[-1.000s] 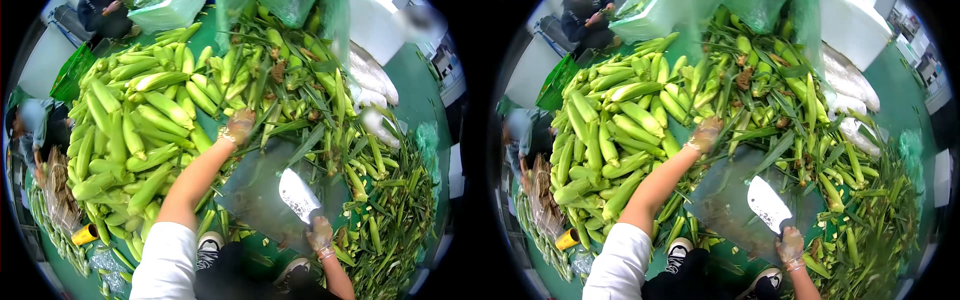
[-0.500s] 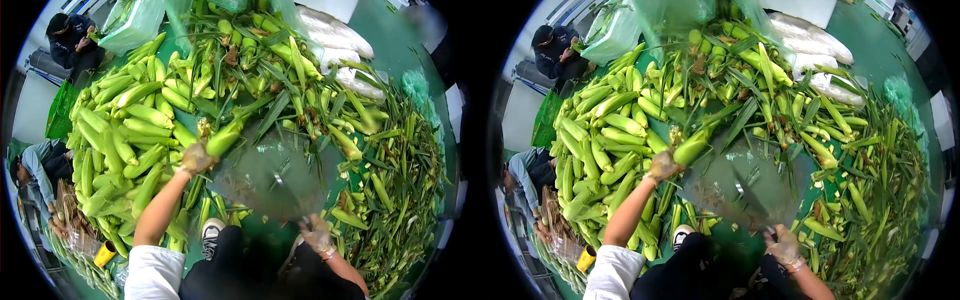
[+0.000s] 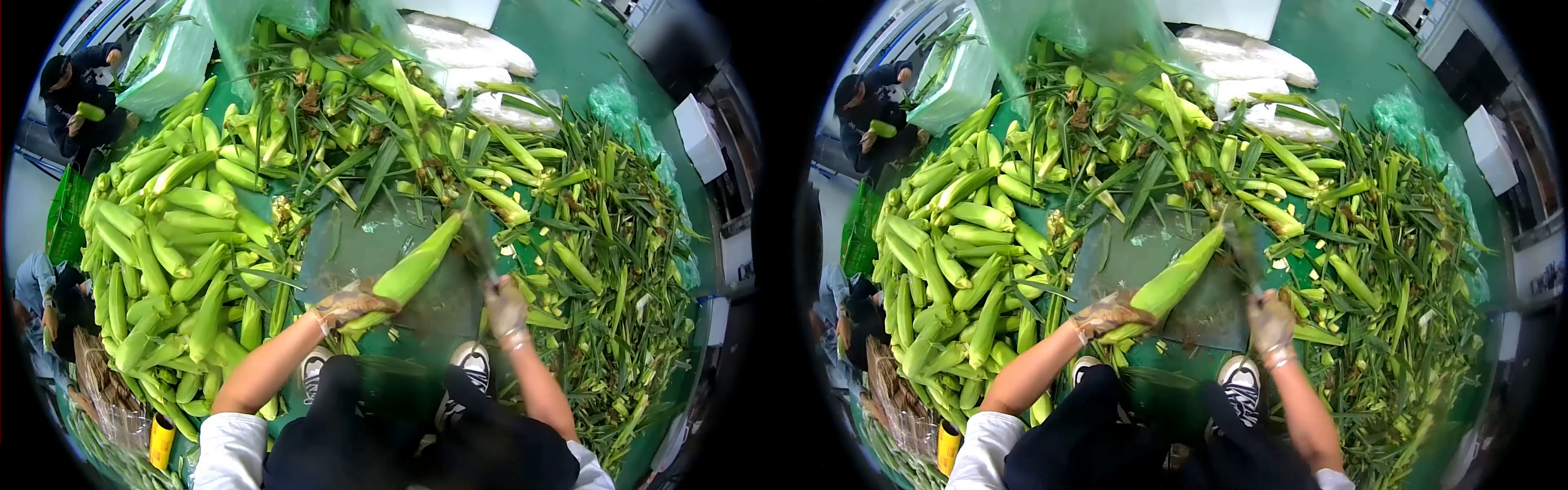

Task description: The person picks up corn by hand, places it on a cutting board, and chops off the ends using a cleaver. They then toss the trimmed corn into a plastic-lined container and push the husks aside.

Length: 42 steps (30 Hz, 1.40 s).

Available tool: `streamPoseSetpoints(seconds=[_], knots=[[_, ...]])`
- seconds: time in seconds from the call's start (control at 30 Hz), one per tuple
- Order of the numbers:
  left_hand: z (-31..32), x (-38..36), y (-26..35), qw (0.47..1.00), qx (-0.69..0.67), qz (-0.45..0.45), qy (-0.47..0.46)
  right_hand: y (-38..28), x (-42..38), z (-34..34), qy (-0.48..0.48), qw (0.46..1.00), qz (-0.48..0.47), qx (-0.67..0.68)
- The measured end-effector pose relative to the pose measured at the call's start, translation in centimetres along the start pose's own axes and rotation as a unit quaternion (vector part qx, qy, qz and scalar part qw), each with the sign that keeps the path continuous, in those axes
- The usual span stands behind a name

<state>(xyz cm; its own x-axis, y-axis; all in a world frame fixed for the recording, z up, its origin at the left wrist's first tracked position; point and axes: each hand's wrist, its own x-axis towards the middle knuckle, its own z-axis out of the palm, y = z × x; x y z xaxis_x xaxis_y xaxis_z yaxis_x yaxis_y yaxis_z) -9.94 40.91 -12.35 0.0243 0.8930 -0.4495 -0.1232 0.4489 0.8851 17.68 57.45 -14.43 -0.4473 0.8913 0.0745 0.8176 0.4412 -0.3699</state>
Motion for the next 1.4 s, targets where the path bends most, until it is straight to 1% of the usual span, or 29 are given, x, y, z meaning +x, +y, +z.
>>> streamPoseSetpoints(seconds=[0.03,0.07,0.1,0.17,0.23,0.3,0.33,0.4,0.43,0.5,0.53,0.57,0.63,0.7,0.73,0.8,0.83,0.87,0.93,0.97,1.0,1.1,1.17,1.2,1.23,1.3,1.33,1.37,1.4], knots=[[-0.8,0.5,-1.1,0.978,0.186,0.092,0.03,1.7,1.1,0.3,-0.021,0.996,0.085,-0.015],[-1.3,0.9,-1.7,0.951,0.297,0.058,0.07,2.5,1.3,-0.4,-0.017,0.995,0.093,0.035],[-1.7,1.0,-2.4,0.951,0.297,0.054,0.067,3.2,1.2,-0.9,-0.015,0.991,0.101,0.084],[-1.6,0.6,-4.2,0.784,0.582,-0.002,0.217,1.8,0.9,-2.4,-0.025,0.989,0.083,0.117],[-1.1,1.6,-2.9,0.76,0.612,-0.042,0.213,-1.3,1.5,-4.2,-0.027,0.986,0.062,0.155],[-0.5,3.6,-2.7,0.738,0.626,0.05,0.246,-5.1,1.7,-6.0,0.062,0.976,-0.039,0.205],[-0.3,5.1,-2.6,0.74,0.638,0.024,0.21,-6.0,1.8,-6.7,0.06,0.976,-0.037,0.205],[-0.1,6.9,-1.7,0.753,0.633,-0.021,0.178,-7.4,2.0,-7.5,-0.024,0.926,-0.047,0.373],[-0.4,7.3,-1.5,0.764,0.625,-0.066,0.148,-7.4,1.8,-6.5,-0.026,0.926,-0.048,0.373],[-0.7,7.0,-1.5,0.775,0.612,-0.063,0.142,-6.3,0.2,-2.5,-0.092,0.909,-0.042,0.405],[-0.8,7.2,-1.8,0.775,0.614,-0.064,0.139,-5.7,-0.1,-0.5,-0.109,0.946,-0.068,0.296],[-0.8,7.5,-1.8,0.774,0.614,-0.063,0.138,-5.2,-0.8,1.1,-0.106,0.947,-0.072,0.293],[-1.1,6.3,-2.6,0.781,0.609,-0.036,0.135,-3.9,-2.4,3.4,-0.229,0.96,0.074,0.145],[-1.1,6.4,-1.5,0.788,0.6,-0.013,0.137,-2.0,-2.5,4.1,-0.251,0.952,0.01,0.175],[-0.6,5.3,-0.9,0.843,0.514,-0.056,0.15,-3.6,-2.1,3.2,-0.215,0.951,0.098,0.2],[0.0,4.0,1.8,0.906,0.357,-0.093,0.209,-3.9,-0.5,2.0,-0.161,0.971,0.071,0.162],[-0.5,3.6,2.4,0.97,0.208,0.015,0.124,-4.0,-0.5,1.3,-0.116,0.984,0.056,0.121],[-0.3,3.7,1.7,0.981,0.147,0.008,0.124,-4.9,-0.1,-0.3,-0.088,0.983,0.063,0.146],[-1.0,5.2,-0.7,0.988,0.087,0.008,0.128,-6.5,0.9,-2.7,0.003,0.973,0.024,0.23],[-1.9,6.0,-2.6,0.958,0.275,0.015,0.086,-7.0,1.2,-3.3,0.027,0.964,0.011,0.264],[-2.4,6.4,-4.2,0.891,0.451,0.019,0.037,-7.7,1.2,-3.9,0.023,0.964,0.013,0.264],[-2.9,6.2,-7.0,0.91,0.412,-0.046,0.005,-8.3,0.2,-3.0,0.031,0.971,-0.037,0.236],[-2.8,5.6,-6.6,0.894,0.445,-0.031,-0.026,-5.8,-0.9,2.0,-0.163,0.959,-0.059,0.226],[-2.7,5.7,-6.2,0.875,0.481,-0.008,-0.055,-4.9,-0.9,3.6,-0.283,0.947,0.003,0.153],[-2.8,5.4,-6.3,0.874,0.483,-0.004,-0.054,-4.7,-0.9,3.6,-0.279,0.948,0.002,0.153],[-2.9,5.1,-6.2,0.946,0.322,-0.014,0.024,-3.9,-0.1,3.3,-0.239,0.95,0.106,0.171],[-1.4,4.1,-2.6,0.976,0.134,-0.143,0.09,-1.7,-0.1,4.7,-0.201,0.966,0.076,0.143],[-1.3,3.3,-1.1,0.976,0.136,-0.146,0.089,0.2,0.0,6.2,-0.161,0.979,0.044,0.115],[-1.7,3.1,0.2,0.978,0.114,-0.085,0.154,-0.2,0.8,5.1,-0.143,0.981,0.066,0.115]])
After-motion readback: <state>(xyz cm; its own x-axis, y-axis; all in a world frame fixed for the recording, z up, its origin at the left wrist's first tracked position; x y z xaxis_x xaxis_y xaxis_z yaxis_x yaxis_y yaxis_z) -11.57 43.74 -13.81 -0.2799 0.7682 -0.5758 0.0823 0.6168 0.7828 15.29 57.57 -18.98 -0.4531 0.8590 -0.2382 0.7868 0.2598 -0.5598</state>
